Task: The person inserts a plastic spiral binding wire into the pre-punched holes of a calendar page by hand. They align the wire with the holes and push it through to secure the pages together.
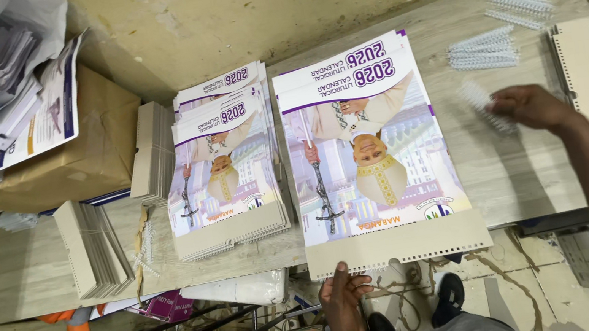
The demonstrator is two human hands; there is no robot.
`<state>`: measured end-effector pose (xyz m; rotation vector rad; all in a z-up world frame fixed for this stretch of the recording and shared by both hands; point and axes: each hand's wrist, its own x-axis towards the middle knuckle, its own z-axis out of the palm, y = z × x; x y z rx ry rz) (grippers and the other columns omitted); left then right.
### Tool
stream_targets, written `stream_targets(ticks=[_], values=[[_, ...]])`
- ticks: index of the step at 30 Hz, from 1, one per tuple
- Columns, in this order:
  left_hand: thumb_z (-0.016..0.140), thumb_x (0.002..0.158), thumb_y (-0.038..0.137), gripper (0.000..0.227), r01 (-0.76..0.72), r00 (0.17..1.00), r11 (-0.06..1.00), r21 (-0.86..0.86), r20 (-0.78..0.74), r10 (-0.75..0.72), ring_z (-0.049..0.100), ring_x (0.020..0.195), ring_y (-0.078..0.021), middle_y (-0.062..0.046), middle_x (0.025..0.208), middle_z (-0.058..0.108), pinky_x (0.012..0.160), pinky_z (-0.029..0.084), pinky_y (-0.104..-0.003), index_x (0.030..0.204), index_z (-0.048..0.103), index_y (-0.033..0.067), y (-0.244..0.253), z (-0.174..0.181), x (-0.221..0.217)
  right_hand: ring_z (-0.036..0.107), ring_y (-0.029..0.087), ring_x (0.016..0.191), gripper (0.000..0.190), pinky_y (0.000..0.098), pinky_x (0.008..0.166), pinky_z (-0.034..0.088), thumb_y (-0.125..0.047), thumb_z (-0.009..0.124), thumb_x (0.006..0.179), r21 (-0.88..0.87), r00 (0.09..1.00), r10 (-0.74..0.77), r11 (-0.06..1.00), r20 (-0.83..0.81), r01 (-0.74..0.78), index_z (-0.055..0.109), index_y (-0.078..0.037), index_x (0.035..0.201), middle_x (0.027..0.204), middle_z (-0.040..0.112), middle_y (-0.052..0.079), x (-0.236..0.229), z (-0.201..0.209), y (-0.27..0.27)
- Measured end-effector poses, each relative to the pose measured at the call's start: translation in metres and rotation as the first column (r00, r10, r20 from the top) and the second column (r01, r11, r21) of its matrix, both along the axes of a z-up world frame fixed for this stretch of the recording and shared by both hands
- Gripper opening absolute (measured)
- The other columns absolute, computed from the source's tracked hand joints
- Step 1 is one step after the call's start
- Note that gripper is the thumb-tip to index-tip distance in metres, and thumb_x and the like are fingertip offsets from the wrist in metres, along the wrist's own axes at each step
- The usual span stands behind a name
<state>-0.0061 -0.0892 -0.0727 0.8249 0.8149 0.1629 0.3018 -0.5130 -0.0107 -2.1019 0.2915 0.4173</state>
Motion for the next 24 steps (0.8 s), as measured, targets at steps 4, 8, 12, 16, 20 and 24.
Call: stream_targets(ticks=[4, 8, 12, 16, 20, 24], values=[[0.085, 0.089, 0.023, 0.031, 0.033, 0.999, 0.999, 0.038, -0.025, -0.032, 0.076, 0.061, -0.0373, -0.029, 0.066, 0.074, 0.052, 0.059, -0.042, 0.085, 0.067, -0.0027, 0.000, 0.016, 0.002, 0.072, 0.037, 0.095, 0.026, 0.0468, 0.075, 0.046, -0.035, 0.068, 0.106, -0.341, 0.954, 0.062, 0.939, 0.294, 0.045, 0.076, -0.010, 0.103, 0.103, 0.080, 0.017, -0.014, -0.052, -0.028], [0.085, 0.089, 0.024, 0.032, 0.048, 0.999, 0.998, 0.049, -0.014, -0.047, 0.076, 0.061, -0.0365, -0.029, 0.068, 0.075, 0.052, 0.060, -0.042, 0.084, 0.067, -0.0020, 0.002, 0.014, -0.001, 0.065, 0.044, 0.127, 0.045, 0.0508, 0.107, 0.049, -0.017, 0.057, 0.107, -0.305, 0.921, -0.018, 0.941, 0.390, 0.147, 0.069, 0.001, 0.146, 0.141, 0.071, 0.024, -0.026, -0.069, -0.040], [0.085, 0.089, 0.024, 0.033, 0.022, 0.999, 0.998, 0.056, -0.039, -0.020, 0.075, 0.061, -0.0367, -0.029, 0.070, 0.075, 0.051, 0.058, -0.041, 0.087, 0.066, -0.0026, -0.001, 0.016, -0.001, 0.071, 0.045, 0.108, 0.033, 0.0552, 0.092, 0.056, -0.017, 0.059, 0.111, -0.368, 0.886, 0.030, 0.916, 0.463, 0.161, 0.081, -0.005, 0.133, 0.131, 0.074, 0.029, -0.026, -0.059, -0.021], [0.083, 0.089, 0.025, 0.038, 0.036, 0.996, 0.994, 0.107, -0.083, -0.027, 0.076, 0.066, -0.0373, -0.032, 0.076, 0.080, 0.055, 0.059, -0.040, 0.085, 0.075, -0.0116, -0.004, 0.041, 0.004, 0.072, 0.043, 0.111, 0.039, 0.0573, 0.078, 0.057, -0.049, 0.059, 0.112, -0.512, 0.920, 0.067, 0.845, 0.385, 0.153, 0.082, -0.024, 0.131, 0.132, 0.077, 0.016, 0.009, -0.046, 0.033], [0.087, 0.083, 0.026, 0.045, 0.037, 0.992, 0.988, 0.149, -0.123, -0.019, 0.072, 0.054, -0.0348, -0.034, 0.070, 0.078, 0.053, 0.059, -0.038, 0.075, 0.076, -0.0168, 0.000, 0.048, 0.003, 0.068, 0.048, 0.115, 0.046, 0.0596, 0.086, 0.058, -0.045, 0.061, 0.105, -0.722, 0.969, 0.164, 0.691, 0.183, 0.019, 0.077, -0.007, 0.126, 0.127, 0.068, 0.026, 0.027, -0.049, 0.065], [0.085, 0.087, 0.028, 0.045, 0.068, 0.992, 0.986, 0.150, -0.120, -0.050, 0.070, 0.048, -0.0298, -0.031, 0.071, 0.080, 0.047, 0.057, -0.032, 0.077, 0.079, -0.0152, 0.004, 0.045, -0.003, 0.076, 0.040, 0.092, 0.025, 0.0568, 0.082, 0.057, -0.036, 0.071, 0.101, -0.545, 0.971, -0.070, 0.818, 0.227, 0.186, 0.074, -0.013, 0.112, 0.097, 0.081, 0.016, 0.017, -0.043, 0.070]])
